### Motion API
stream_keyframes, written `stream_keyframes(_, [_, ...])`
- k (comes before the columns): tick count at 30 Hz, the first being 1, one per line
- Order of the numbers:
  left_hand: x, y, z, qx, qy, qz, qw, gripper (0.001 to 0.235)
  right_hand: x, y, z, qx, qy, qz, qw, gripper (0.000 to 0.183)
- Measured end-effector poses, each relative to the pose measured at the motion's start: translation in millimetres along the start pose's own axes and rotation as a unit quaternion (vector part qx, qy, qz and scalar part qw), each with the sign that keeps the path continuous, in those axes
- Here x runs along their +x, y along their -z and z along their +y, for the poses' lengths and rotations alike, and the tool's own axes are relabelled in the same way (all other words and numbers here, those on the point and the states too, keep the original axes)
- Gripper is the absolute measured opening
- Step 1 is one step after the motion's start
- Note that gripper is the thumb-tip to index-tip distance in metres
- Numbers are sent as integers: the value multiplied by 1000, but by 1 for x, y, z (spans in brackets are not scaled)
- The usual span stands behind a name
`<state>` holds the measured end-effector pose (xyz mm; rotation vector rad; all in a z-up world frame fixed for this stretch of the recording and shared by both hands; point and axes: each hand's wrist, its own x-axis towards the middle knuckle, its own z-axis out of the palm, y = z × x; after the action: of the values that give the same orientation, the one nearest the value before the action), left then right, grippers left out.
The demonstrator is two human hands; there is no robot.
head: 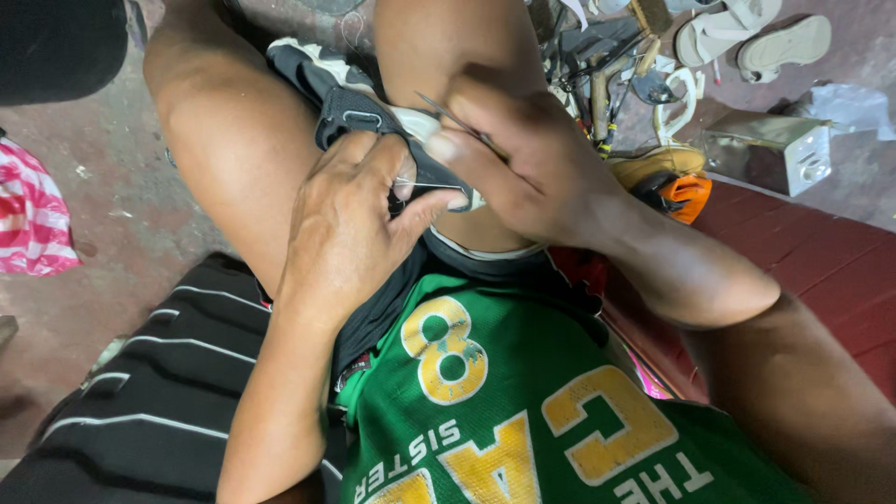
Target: The person sits on the floor and sews a sneaker using a needle and white thread. They repeatedly push the needle through the shoe's upper material and pull the thread tight to secure the stitches.
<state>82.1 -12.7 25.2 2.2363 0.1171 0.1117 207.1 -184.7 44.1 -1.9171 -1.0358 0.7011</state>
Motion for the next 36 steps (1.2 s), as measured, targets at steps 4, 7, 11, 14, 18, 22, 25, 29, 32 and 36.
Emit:
stream_keyframes(4, [6, 1, -3, -13, 21, 2, 1000, 43, 21, -3, 7, -3, 35, -12, 999, 24])
stream_keyframes(7, [6, 3, -5, -13, 36, -6, 999, 43, 31, -8, 12, 12, 49, 2, 999, 26])
stream_keyframes(11, [7, 4, -8, -22, 26, 2, 999, 43, 36, -14, 20, -73, 115, 77, 988, 24])
stream_keyframes(14, [7, 2, -8, -32, 23, 14, 999, 43, 34, -15, 22, -49, 108, 84, 989, 26])
stream_keyframes(18, [-1, -7, -8, -41, 31, 48, 998, 53, 22, -18, 23, -42, 81, 85, 992, 27])
stream_keyframes(22, [-4, -10, -10, -52, 55, 46, 996, 56, 16, -17, 21, 22, 29, 76, 996, 28])
stream_keyframes(25, [-3, -8, -12, -64, 32, 28, 997, 53, 7, -14, 18, 89, -44, 74, 992, 26])
stream_keyframes(29, [-3, -3, -13, -81, 25, -16, 996, 46, -9, 2, 21, 186, -123, 105, 969, 19])
stream_keyframes(32, [-3, 2, -11, -102, 71, -61, 990, 42, -22, 25, 27, 174, -139, 168, 960, 22])
stream_keyframes(36, [-3, 7, -10, -103, 37, -69, 992, 52, -42, 42, 25, -24, -48, 86, 995, 16])
